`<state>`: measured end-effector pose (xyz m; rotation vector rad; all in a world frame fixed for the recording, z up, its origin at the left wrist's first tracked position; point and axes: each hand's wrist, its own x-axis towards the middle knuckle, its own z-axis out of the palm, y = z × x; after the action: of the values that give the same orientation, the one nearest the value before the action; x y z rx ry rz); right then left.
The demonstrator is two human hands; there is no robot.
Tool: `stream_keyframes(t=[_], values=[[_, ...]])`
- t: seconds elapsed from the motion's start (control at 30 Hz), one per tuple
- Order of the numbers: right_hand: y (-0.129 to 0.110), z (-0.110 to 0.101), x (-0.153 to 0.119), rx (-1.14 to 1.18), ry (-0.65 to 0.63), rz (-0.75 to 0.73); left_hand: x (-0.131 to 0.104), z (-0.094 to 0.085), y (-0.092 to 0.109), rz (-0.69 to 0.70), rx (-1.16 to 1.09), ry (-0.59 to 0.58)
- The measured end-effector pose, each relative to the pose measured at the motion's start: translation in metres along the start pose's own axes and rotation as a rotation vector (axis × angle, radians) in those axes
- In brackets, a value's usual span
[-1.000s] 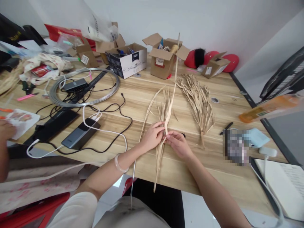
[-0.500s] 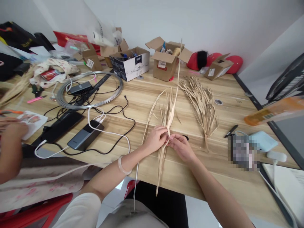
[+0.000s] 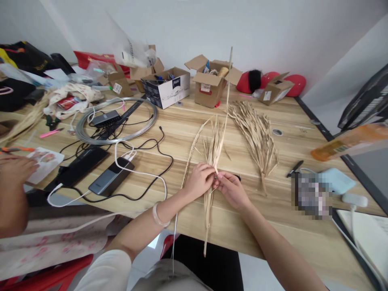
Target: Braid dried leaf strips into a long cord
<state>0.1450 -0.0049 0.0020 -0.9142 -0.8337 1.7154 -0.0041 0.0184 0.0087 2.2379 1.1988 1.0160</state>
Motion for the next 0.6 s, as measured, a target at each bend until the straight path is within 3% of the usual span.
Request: stream_keyframes(t=[0.6], values=[[-0.0075,-0.0022,-0.0019,0.235,-0.067,-0.024,0.005,0.0053,-0.0061,-0.119,0.049,0.0]])
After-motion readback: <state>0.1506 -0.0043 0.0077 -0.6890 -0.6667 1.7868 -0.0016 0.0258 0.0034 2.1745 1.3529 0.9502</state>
